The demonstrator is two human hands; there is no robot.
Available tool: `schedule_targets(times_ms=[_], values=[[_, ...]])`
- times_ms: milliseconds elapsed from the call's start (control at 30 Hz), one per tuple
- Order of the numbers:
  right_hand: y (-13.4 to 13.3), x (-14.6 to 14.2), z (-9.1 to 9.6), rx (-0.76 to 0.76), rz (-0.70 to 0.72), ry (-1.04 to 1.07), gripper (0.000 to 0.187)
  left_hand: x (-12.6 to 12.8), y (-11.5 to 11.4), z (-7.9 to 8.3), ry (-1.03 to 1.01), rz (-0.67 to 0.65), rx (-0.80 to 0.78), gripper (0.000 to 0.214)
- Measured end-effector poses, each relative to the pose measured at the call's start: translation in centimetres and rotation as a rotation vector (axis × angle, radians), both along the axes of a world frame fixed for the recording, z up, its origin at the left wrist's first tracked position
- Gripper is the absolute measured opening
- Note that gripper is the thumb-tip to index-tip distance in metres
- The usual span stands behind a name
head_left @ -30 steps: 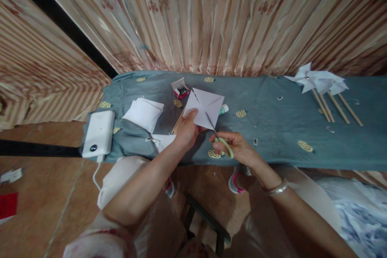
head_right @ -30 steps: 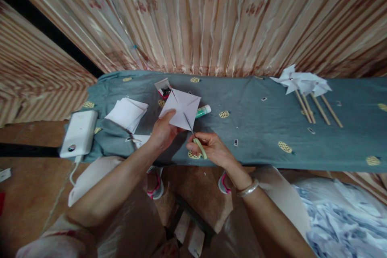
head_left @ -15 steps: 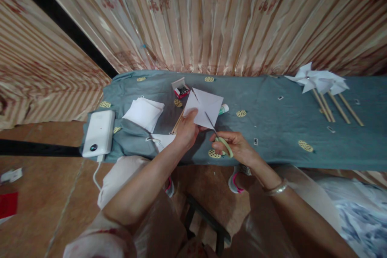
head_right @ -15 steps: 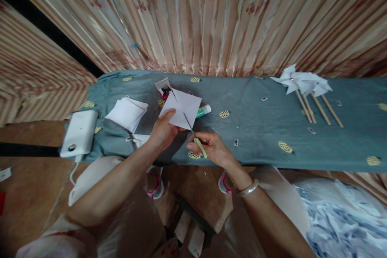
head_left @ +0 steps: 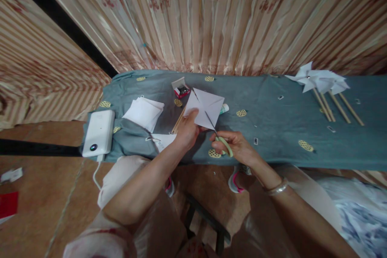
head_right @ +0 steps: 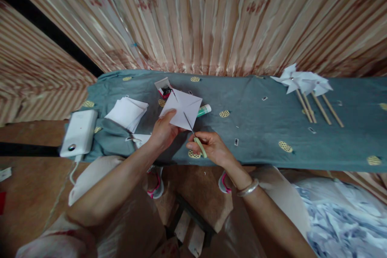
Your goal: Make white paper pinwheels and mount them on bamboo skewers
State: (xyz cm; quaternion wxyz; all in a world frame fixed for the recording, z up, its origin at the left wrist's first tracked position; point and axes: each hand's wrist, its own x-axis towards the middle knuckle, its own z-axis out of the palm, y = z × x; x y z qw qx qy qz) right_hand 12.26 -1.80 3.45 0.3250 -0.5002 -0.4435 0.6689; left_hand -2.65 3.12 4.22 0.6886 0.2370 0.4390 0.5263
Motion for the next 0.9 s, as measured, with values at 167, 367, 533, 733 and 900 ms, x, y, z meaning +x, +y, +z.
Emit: schedule_targets(times_ms=[167,367,533,733,900], values=[[0.0,-0.1,-0.2,0.007,-0.009,0.012,0.047,0.0,0.0,-0.1,-0.010,0.005,0.020,0.020],[0.1,-0.3,-0.2,-0.013,-0.037,0.012,0.046,-0.1,0.0,0.2,-0.008,0.007,0.033,0.015],[0.1,-0.3,-0.3,-0.028,-0.039,-0.001,0.045,-0.1,0.0,0.2,-0.010,0.011,0.025,0.012],[0.0,-0.3,0.1,-0.058,0.001,-0.031,0.051,-0.2,0.2,0.4,-0.032,0.040,0.005,0.008],[-0.7,1.4,-0.6,0.061,0.036,-0.207,0.053,-0.9,0.8,1.0,-0.046,0.095,0.002,0.010]])
